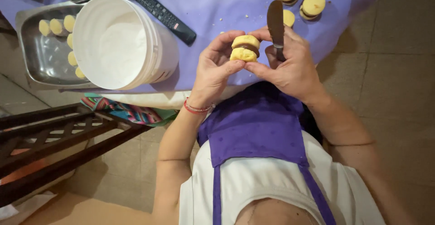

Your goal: Assemble cookies by spreading filling and coating them in powder.

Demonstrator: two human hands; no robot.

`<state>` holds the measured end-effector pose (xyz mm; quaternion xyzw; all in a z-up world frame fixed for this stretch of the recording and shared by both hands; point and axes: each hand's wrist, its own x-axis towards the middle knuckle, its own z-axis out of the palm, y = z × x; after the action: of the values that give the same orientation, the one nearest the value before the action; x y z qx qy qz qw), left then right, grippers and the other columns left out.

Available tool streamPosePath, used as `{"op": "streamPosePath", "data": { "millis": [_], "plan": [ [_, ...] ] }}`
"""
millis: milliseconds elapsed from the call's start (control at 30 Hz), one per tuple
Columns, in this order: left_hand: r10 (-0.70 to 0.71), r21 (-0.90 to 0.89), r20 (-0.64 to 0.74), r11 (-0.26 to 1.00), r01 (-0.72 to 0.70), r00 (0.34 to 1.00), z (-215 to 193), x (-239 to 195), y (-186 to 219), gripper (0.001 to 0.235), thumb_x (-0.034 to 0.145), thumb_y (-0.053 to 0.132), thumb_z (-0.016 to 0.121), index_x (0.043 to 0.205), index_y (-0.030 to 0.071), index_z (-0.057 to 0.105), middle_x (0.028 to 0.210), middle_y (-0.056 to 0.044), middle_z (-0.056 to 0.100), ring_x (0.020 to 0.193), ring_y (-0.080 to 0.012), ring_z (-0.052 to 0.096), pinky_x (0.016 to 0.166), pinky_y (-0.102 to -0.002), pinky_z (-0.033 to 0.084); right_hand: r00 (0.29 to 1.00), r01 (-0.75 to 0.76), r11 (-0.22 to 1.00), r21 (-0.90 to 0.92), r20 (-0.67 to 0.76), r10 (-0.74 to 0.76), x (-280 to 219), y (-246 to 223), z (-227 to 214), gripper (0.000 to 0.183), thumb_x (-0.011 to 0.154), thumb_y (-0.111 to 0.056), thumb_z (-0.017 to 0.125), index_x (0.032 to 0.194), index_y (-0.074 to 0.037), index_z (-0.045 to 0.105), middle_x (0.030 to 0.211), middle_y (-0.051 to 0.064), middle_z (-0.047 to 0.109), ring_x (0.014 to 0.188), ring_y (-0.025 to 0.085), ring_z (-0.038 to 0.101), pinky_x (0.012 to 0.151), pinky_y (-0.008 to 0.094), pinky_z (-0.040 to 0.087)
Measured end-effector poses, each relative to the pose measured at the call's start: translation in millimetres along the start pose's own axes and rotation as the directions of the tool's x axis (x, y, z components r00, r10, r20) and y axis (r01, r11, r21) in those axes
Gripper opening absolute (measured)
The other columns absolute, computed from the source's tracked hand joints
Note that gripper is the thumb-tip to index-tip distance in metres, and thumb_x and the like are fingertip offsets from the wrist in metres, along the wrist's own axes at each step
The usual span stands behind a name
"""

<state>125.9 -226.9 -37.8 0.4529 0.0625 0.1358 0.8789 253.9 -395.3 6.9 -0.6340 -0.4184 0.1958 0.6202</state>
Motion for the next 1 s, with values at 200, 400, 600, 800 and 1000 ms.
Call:
{"op": "streamPosePath", "data": {
  "millis": [200,400,600,800,1000],
  "plan": [
    [0.000,0.039,0.021,0.999,-0.001,1.000,-20,-7,8,0.056,0.096,0.004,0.081,0.145,-0.001,0.055,0.133,-0.012,0.064,0.125,-0.0200,0.062,0.117,-0.036,0.050,0.997,0.008,0.993,-0.119,0.076,0.001,14,-9,10,0.046,0.090,-0.011,0.088,0.130,-0.002,0.068,0.105,-0.001,0.060,0.069,0.005,0.041,0.060,0.024,0.035],
    [-0.120,-0.173,0.002,0.978,0.119,0.993,-30,-13,13,0.064,0.096,0.014,0.080,0.150,-0.001,0.050,0.135,-0.012,0.065,0.125,-0.0231,0.064,0.109,-0.038,0.053,0.980,0.158,0.948,-0.278,0.161,-0.116,13,-25,-7,0.042,0.100,-0.008,0.073,0.138,-0.001,0.057,0.105,0.007,0.057,0.084,0.017,0.053,0.072,0.028,0.045],
    [-0.159,-0.291,0.047,0.942,0.166,0.986,-36,-21,14,0.065,0.098,0.021,0.080,0.152,-0.002,0.051,0.130,-0.013,0.065,0.118,-0.0243,0.065,0.103,-0.041,0.056,0.948,0.317,0.722,-0.615,0.220,-0.228,8,-44,-16,0.025,0.105,-0.003,0.071,0.130,-0.009,0.069,0.097,0.010,0.063,0.080,0.026,0.064,0.072,0.036,0.050],
    [-0.101,-0.272,0.001,0.957,0.097,0.995,-32,-21,9,0.063,0.098,0.020,0.079,0.150,-0.001,0.051,0.136,-0.012,0.064,0.122,-0.0258,0.066,0.105,-0.043,0.056,0.914,0.398,0.521,-0.755,0.278,-0.294,3,-44,-19,0.032,0.095,-0.003,0.077,0.125,-0.012,0.076,0.091,0.007,0.064,0.075,0.024,0.064,0.062,0.037,0.050],
    [-0.085,-0.443,-0.084,0.896,0.039,0.993,-39,-21,-12,0.055,0.105,0.023,0.074,0.147,-0.003,0.049,0.134,-0.015,0.063,0.123,-0.0284,0.064,0.109,-0.045,0.055,0.926,0.368,0.507,-0.779,0.257,-0.277,-16,-30,-16,0.036,0.095,-0.002,0.078,0.130,-0.012,0.075,0.094,0.006,0.064,0.078,0.024,0.066,0.067,0.037,0.052]
  ]
}}
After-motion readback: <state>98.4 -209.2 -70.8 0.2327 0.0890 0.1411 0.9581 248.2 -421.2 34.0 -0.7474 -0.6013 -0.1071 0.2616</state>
